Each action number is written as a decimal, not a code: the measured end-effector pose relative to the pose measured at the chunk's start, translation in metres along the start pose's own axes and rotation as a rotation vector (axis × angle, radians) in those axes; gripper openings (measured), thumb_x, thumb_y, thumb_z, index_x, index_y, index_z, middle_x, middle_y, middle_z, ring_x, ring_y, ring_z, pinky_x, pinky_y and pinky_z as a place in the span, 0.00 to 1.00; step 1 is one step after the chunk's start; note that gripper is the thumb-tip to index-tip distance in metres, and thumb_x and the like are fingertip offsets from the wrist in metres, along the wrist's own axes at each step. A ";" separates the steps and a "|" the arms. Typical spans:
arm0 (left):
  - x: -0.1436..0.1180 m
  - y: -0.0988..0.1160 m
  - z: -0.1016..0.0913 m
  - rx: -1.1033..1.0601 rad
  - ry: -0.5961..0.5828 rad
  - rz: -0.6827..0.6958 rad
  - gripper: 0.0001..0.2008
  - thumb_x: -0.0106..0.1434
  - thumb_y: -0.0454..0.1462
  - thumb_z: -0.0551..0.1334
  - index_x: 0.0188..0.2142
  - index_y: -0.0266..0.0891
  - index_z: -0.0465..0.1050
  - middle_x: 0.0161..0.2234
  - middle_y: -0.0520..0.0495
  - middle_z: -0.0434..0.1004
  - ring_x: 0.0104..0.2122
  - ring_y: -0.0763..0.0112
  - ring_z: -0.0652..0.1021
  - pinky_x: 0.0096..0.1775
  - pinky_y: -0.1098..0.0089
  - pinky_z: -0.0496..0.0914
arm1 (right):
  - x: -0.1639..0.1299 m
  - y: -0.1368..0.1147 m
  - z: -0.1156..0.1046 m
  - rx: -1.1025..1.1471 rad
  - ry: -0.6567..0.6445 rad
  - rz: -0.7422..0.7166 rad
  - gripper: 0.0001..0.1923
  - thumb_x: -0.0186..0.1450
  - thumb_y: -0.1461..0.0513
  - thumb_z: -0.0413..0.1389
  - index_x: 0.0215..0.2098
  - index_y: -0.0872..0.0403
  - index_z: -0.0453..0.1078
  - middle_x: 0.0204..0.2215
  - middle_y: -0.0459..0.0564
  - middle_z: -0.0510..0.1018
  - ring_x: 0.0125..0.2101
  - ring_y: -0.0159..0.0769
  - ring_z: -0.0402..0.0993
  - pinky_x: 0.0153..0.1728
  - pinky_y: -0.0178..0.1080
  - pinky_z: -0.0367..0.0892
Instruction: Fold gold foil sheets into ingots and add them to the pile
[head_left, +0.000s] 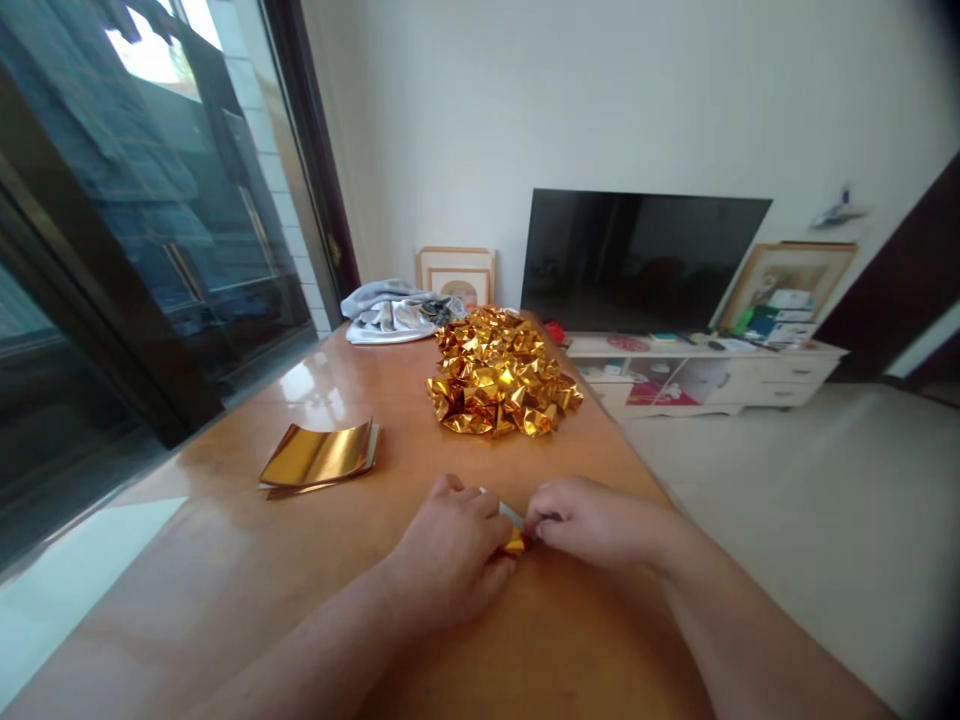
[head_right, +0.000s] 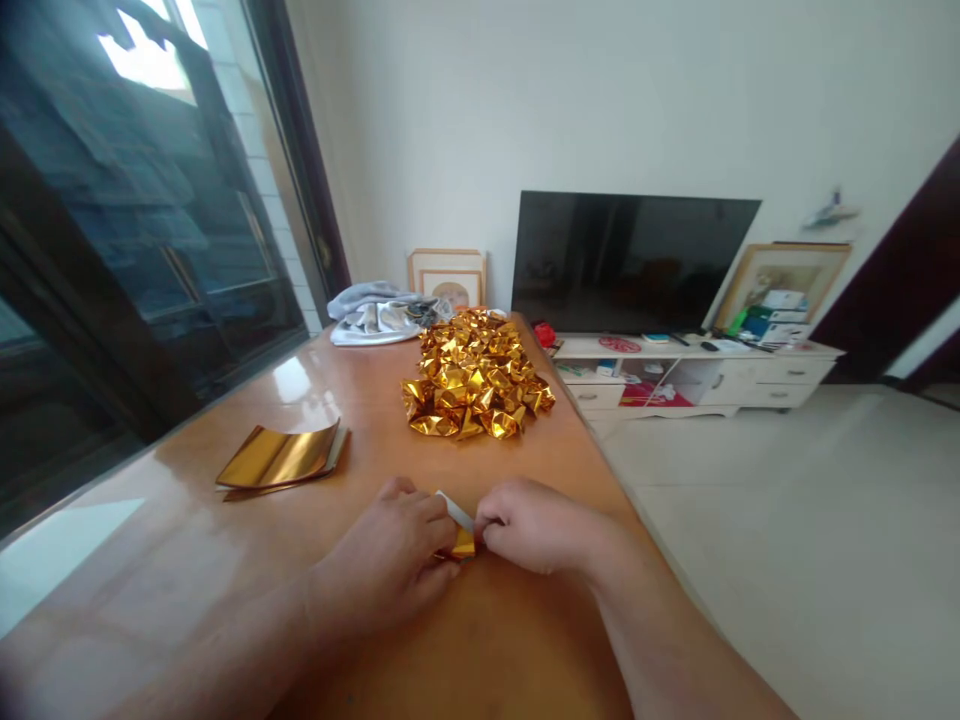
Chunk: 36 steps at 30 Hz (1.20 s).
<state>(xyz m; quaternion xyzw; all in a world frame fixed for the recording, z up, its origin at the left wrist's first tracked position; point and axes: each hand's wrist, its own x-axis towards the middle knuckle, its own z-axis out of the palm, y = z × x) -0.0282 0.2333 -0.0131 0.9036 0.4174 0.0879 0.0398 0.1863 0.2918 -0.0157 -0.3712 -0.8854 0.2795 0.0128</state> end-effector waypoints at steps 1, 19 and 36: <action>0.000 0.000 0.000 0.007 0.002 -0.005 0.05 0.63 0.39 0.60 0.33 0.43 0.74 0.34 0.47 0.76 0.37 0.63 0.75 0.44 0.60 0.61 | 0.002 0.003 0.001 0.040 -0.017 -0.010 0.12 0.60 0.67 0.52 0.34 0.54 0.78 0.30 0.44 0.81 0.29 0.31 0.71 0.31 0.31 0.60; 0.002 0.003 -0.001 0.032 0.018 -0.003 0.08 0.66 0.39 0.57 0.34 0.44 0.75 0.34 0.47 0.77 0.37 0.62 0.75 0.52 0.53 0.57 | 0.008 0.005 0.007 -0.004 0.023 0.100 0.07 0.57 0.62 0.57 0.33 0.54 0.74 0.26 0.42 0.76 0.24 0.28 0.65 0.23 0.32 0.50; 0.011 -0.003 0.006 -0.034 0.006 -0.144 0.12 0.66 0.34 0.53 0.28 0.41 0.71 0.29 0.50 0.74 0.32 0.68 0.73 0.39 0.63 0.60 | 0.008 0.013 0.004 -0.008 -0.048 0.107 0.07 0.56 0.61 0.55 0.31 0.53 0.74 0.22 0.41 0.73 0.21 0.28 0.64 0.21 0.32 0.49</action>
